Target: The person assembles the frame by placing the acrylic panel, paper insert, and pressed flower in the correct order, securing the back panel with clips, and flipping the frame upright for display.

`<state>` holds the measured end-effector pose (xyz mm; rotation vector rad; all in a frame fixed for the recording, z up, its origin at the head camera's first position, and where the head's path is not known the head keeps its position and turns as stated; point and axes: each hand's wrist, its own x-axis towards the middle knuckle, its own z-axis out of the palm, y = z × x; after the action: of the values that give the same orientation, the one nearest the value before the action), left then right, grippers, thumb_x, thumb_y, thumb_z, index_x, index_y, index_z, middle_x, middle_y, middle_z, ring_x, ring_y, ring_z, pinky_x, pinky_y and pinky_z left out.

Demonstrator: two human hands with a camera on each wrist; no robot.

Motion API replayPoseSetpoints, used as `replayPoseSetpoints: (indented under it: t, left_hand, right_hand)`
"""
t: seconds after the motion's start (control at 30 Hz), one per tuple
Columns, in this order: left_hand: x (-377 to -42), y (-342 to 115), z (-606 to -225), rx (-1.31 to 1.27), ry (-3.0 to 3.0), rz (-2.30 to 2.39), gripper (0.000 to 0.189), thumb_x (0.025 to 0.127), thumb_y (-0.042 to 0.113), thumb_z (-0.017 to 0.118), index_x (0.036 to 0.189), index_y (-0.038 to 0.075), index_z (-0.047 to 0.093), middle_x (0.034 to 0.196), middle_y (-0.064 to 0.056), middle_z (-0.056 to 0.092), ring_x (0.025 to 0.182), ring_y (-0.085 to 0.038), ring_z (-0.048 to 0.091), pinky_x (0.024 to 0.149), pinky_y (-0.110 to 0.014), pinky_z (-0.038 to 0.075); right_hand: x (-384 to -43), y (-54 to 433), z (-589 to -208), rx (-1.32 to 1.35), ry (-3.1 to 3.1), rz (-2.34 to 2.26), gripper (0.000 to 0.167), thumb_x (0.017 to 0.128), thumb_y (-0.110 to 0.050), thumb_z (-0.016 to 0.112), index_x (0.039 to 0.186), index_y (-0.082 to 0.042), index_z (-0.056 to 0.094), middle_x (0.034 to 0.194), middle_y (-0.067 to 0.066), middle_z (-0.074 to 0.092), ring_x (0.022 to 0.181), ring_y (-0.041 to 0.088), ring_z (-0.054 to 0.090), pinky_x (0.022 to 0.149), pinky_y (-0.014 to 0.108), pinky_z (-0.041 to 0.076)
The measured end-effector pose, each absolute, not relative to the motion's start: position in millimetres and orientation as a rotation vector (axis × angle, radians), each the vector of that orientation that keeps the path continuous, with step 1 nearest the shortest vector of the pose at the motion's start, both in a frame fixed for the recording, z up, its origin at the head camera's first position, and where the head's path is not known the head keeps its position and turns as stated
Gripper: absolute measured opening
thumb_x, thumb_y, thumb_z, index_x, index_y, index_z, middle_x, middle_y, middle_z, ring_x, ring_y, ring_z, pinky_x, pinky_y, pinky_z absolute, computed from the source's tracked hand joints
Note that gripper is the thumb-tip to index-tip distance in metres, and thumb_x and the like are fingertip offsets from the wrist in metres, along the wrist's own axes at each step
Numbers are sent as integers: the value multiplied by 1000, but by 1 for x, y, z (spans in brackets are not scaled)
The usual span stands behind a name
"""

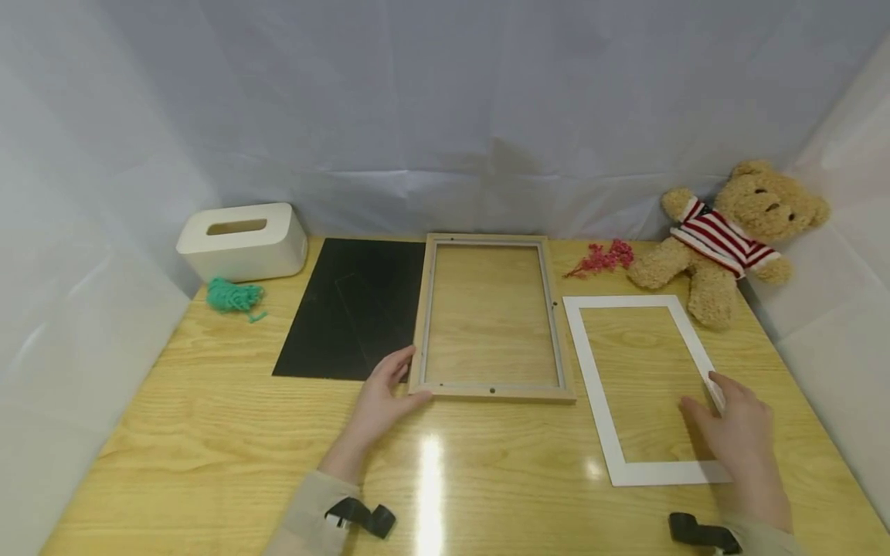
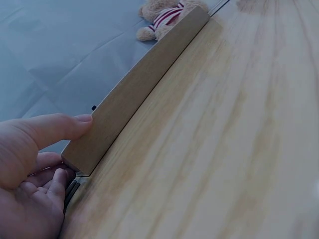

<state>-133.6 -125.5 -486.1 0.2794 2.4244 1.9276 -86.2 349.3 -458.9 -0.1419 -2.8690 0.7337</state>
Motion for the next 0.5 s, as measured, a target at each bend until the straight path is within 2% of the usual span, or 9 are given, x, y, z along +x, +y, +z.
replayPoseSetpoints:
  t: [0.17,0.33,0.5]
  left_hand:
    - [-132,-125,-481,297,2406,1942,73,75,-5,78,138,-8,42,142,-25,38,132,-37,38,108,-33,33]
    - [-132,-126,-483,295,2410,1930,73,75,-4,78,138,-7,42,142,-24,38,132,-37,38,108,-33,33]
    - [-135,-127,-490,306,2411,1943,74,74,-2,80,139,-5,43,142,-22,38,132,-36,38,108,-31,33]
  right_hand:
    - [-80,367,-459,-283,-2941,690,57,93,-22,61,123,22,43,117,45,45,105,61,40,89,69,30]
    - [-77,373,-457,-319,-2943,678,48,87,-13,67,112,23,49,102,40,55,91,54,51,75,60,42]
    - [-78,376,-459,-364,-2962,729,43,89,-13,65,113,20,54,97,34,60,86,46,58,69,51,47]
